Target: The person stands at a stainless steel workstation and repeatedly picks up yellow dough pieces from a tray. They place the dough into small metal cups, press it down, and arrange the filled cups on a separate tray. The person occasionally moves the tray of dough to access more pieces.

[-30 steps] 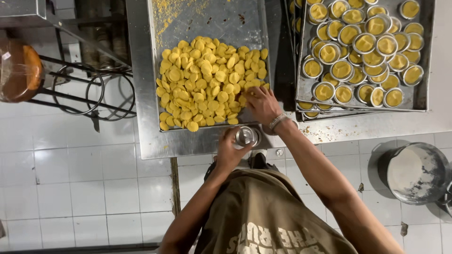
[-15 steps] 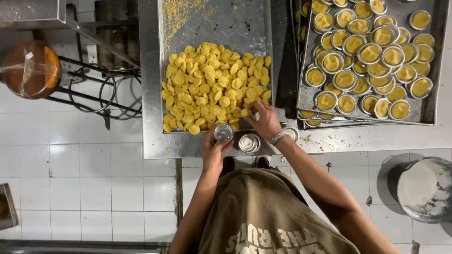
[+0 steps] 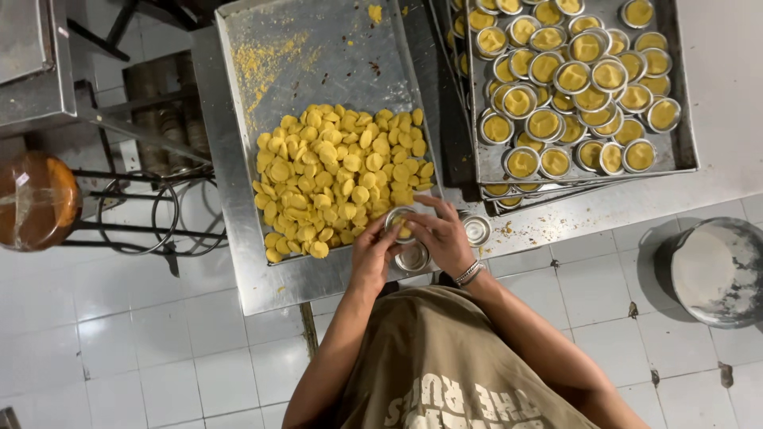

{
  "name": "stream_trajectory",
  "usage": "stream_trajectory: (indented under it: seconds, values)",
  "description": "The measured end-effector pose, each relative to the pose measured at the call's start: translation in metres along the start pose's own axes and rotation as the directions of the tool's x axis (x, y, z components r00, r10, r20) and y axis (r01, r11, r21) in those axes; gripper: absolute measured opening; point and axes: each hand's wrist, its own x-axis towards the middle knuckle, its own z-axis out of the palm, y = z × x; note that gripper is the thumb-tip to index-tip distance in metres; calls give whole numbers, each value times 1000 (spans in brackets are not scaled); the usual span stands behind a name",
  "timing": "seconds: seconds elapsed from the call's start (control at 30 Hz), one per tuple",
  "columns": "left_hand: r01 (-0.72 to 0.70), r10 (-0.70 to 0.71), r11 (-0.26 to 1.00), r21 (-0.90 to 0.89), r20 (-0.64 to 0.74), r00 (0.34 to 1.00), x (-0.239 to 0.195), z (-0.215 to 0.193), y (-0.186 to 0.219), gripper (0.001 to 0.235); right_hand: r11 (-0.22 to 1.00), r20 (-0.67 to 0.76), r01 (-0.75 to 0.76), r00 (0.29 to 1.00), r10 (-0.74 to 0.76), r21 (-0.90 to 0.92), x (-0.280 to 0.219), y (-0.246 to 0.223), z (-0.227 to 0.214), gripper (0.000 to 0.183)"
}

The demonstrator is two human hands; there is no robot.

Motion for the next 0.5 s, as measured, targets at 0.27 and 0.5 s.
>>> stream_trajectory:
  seconds: [0.27, 0.5]
  values:
    - [-6, 5, 983, 181, 3, 1000, -5, 17, 14, 44, 764, 152, -526, 847, 509, 372, -2, -14, -4, 11]
    - [71, -65, 974, 213, -36, 997, 10, -7, -13, 50, 779, 150, -572, 820, 553, 258, -7, -10, -2, 19]
